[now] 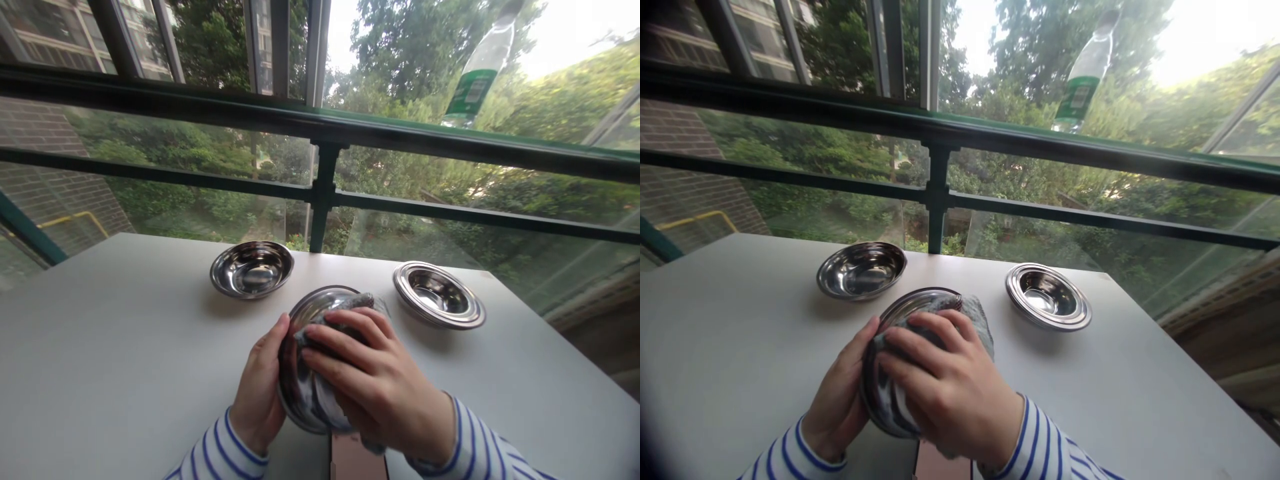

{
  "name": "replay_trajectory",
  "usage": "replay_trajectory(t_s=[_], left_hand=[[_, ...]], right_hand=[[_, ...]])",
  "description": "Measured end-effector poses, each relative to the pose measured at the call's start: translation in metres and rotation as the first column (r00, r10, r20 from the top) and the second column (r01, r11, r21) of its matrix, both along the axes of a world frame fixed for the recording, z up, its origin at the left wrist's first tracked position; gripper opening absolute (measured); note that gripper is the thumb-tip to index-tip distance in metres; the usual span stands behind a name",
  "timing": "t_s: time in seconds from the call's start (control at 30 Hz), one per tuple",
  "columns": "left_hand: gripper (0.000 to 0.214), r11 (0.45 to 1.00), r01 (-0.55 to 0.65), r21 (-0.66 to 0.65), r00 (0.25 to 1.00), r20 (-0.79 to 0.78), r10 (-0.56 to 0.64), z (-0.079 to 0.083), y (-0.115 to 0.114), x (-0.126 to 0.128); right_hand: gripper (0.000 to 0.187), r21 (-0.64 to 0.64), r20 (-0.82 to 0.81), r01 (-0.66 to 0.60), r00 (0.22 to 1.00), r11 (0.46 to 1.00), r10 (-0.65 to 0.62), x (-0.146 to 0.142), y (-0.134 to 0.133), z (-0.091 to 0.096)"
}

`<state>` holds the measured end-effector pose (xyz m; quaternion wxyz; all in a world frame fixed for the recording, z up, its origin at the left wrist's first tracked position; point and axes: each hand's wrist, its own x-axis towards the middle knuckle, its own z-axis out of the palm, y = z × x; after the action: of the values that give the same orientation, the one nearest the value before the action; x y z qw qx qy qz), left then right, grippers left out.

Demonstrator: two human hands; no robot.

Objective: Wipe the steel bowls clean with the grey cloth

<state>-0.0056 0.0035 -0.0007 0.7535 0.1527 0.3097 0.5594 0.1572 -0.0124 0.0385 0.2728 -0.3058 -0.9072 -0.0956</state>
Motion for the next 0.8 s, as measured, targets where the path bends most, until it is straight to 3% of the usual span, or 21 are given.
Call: replay_trajectory(t_s=[0.2, 0.43, 0.63, 0.8], left_hand=[[0.019, 0.999, -0.028, -0.017, 0.999, -0.022, 0.028, 0.004, 0.002, -0.001], [0.016, 1.000, -0.013, 0.000, 1.000, -0.008, 0.013, 0.001, 0.003, -0.001], [0.017, 1.000, -0.019, -0.022, 1.000, -0.017, 0.018, 0.004, 0.003, -0.001], [0.015, 1.000, -0.013, -0.004, 1.000, -0.011, 0.013, 0.001, 0.003, -0.002]], right_hand=[[0.038, -0.039, -0.179, 0.161, 0.970, 0.986, -0.165, 0.016, 0.013, -0.003], [0.033, 0.001, -0.007, -0.006, 1.000, 1.000, 0.006, -0.005, -0.001, -0.003], [0.036, -0.040, -0.159, 0.157, 0.974, 0.987, -0.162, 0.010, 0.011, -0.004], [0.034, -0.005, 0.012, -0.005, 1.000, 1.000, 0.005, -0.002, 0.002, -0.002]])
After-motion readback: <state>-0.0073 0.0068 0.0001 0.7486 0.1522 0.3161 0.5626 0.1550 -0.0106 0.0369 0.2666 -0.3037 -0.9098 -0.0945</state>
